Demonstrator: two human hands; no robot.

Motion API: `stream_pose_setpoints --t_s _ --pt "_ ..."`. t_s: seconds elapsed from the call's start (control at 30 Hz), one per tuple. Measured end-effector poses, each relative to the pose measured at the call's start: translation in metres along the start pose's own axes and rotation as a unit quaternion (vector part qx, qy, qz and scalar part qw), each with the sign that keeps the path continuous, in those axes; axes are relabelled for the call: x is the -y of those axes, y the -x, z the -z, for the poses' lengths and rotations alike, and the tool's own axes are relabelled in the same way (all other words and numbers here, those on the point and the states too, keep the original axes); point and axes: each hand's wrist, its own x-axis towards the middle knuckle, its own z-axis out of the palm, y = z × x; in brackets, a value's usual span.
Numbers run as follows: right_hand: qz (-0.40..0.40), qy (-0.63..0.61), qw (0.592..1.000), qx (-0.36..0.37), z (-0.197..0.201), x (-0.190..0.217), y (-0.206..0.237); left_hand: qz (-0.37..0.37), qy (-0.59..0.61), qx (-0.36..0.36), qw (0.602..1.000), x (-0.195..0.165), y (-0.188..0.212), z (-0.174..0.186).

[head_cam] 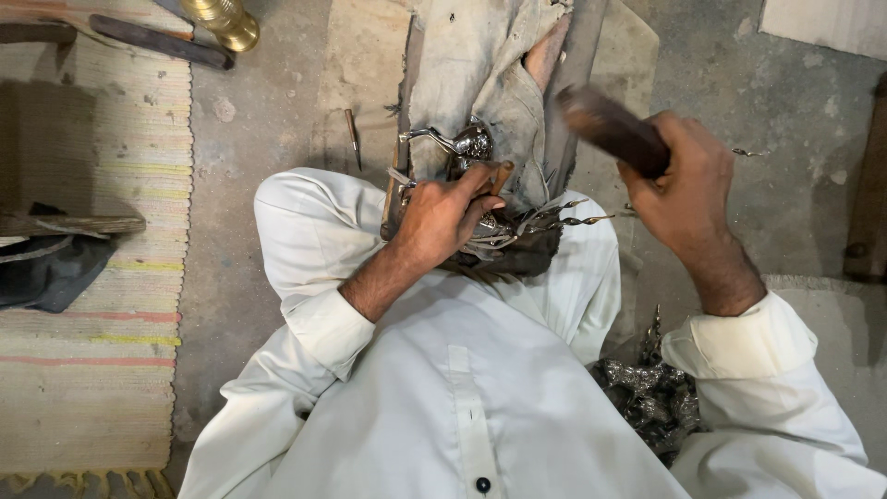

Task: The person sits on the floor holding a silver metal horse figurine against a cloth-covered support and uses a small punch with a wooden mallet to hammer and shape details into the figurine, repositioning it and working on other figurines nearby.

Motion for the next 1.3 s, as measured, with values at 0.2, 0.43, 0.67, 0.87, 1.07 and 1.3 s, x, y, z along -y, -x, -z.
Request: stream_pose_setpoints --t_s 0.2,0.43,0.67,0.87,1.07,1.3 --pt "0.085 0.125 0.988 0.027 0.011 0.009 -0.001 0.027 -0.038 0.028 0.999 0.001 0.002 -0.001" --pt "0.029 0.094 0.994 0.055 0.013 0.013 -0.004 0.022 -0.026 0.028 0.999 0.001 0.001 -0.002" --pt "0.045 0.085 0.994 0.059 0.021 0.016 -0.007 0.009 -0.024 0.018 1.0 0.0 -0.001 -0.001" --pt "-0.015 0.04 0.998 0.042 0.016 0.014 -0.006 0.01 -0.015 0.019 1.0 -0.001 -0.001 0.0" --pt "-0.035 -0.02 0.999 0.012 0.01 0.006 -0.002 0.012 -0.026 0.023 0.999 -0.002 -0.002 0.0" --pt "0.009 0.048 0.998 0.036 0.009 0.002 -0.001 0.046 -0.034 0.045 0.997 -0.002 -0.001 0.001"
